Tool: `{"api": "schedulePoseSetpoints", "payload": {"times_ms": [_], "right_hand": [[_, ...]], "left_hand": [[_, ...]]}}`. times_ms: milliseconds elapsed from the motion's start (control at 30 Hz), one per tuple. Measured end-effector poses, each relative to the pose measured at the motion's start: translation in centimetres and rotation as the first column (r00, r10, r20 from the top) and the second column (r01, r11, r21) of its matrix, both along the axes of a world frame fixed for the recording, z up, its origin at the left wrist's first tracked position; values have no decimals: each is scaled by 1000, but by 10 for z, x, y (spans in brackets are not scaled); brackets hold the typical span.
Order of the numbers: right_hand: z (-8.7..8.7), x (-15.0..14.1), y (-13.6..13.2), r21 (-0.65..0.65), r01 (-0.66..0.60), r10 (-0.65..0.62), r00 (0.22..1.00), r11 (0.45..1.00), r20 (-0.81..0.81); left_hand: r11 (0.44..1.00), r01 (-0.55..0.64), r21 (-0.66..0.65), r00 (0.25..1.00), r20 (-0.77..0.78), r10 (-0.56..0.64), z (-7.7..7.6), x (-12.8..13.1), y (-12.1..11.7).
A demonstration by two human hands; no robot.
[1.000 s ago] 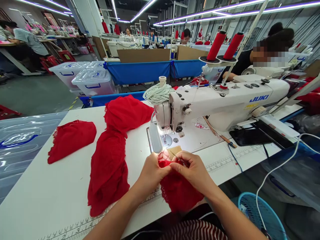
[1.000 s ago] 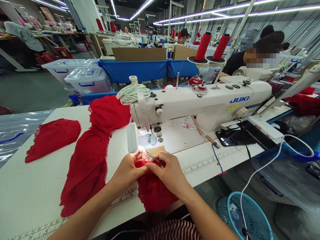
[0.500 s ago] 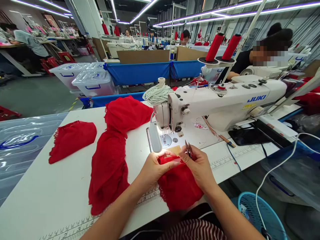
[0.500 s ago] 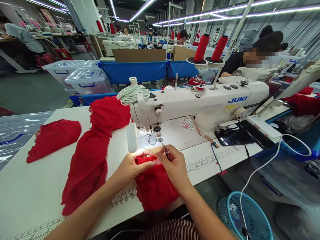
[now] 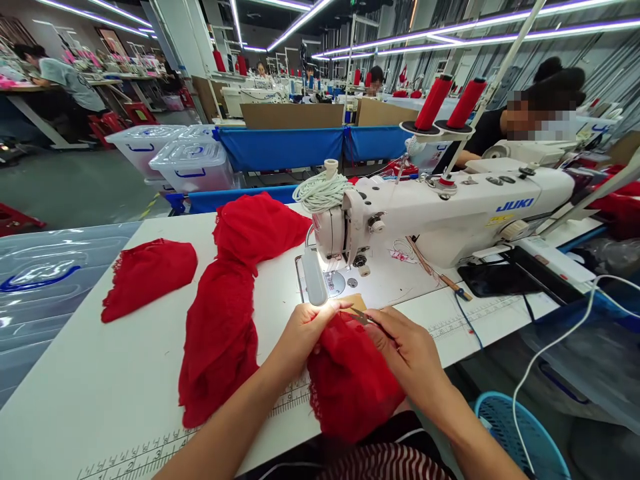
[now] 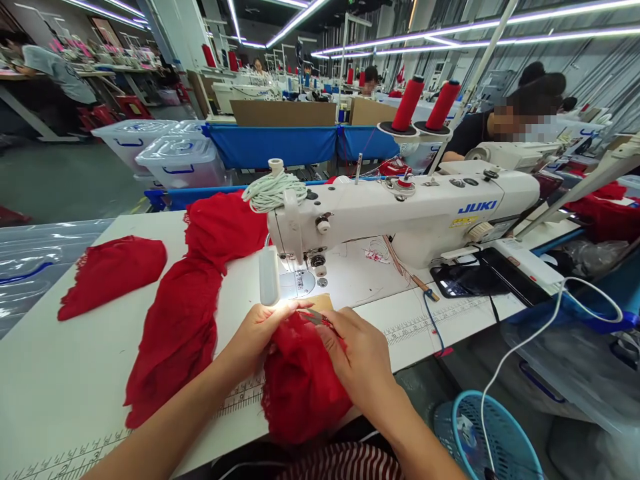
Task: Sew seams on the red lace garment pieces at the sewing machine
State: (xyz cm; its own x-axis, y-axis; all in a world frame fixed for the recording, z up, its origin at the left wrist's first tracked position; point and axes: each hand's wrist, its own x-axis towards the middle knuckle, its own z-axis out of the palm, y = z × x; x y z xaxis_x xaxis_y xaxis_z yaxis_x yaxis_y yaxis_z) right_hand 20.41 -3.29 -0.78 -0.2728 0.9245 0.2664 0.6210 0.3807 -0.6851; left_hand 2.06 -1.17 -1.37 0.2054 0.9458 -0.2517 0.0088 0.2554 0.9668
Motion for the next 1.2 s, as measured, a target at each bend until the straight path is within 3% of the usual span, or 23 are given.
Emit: {"api": "schedulePoseSetpoints", "payload": {"times_ms": [200,700,833,967,1067,1133,1200], "right_hand": [[4,-8,0,140,65,-102,957,988,272],[4,-17,7,273,78,-188,895,959,406],[-2,5,12,306,160,-273,887,938,374],[-17,46,25,360,266,-430,737,894,522],[-27,68,34,356,270,-438,684,895,583],[-27,70,33,367,291,-458,702,883,546],[-17,62,21,380,335,-475,797,862,372]], "left_hand": [[1000,-6,-5,1000,-13,6,6,0,0],[998,-36,61,995,-88,41,8,4,-4],[998,-22,53,992,-125,28,11,0,-3],[991,132,21,969,-213,-124,18,-11,-2],[978,144,151,922,-378,-77,18,-19,0],[969,118,215,891,-454,-8,17,-22,0],[968,101,231,854,-519,34,17,-21,-1]]}}
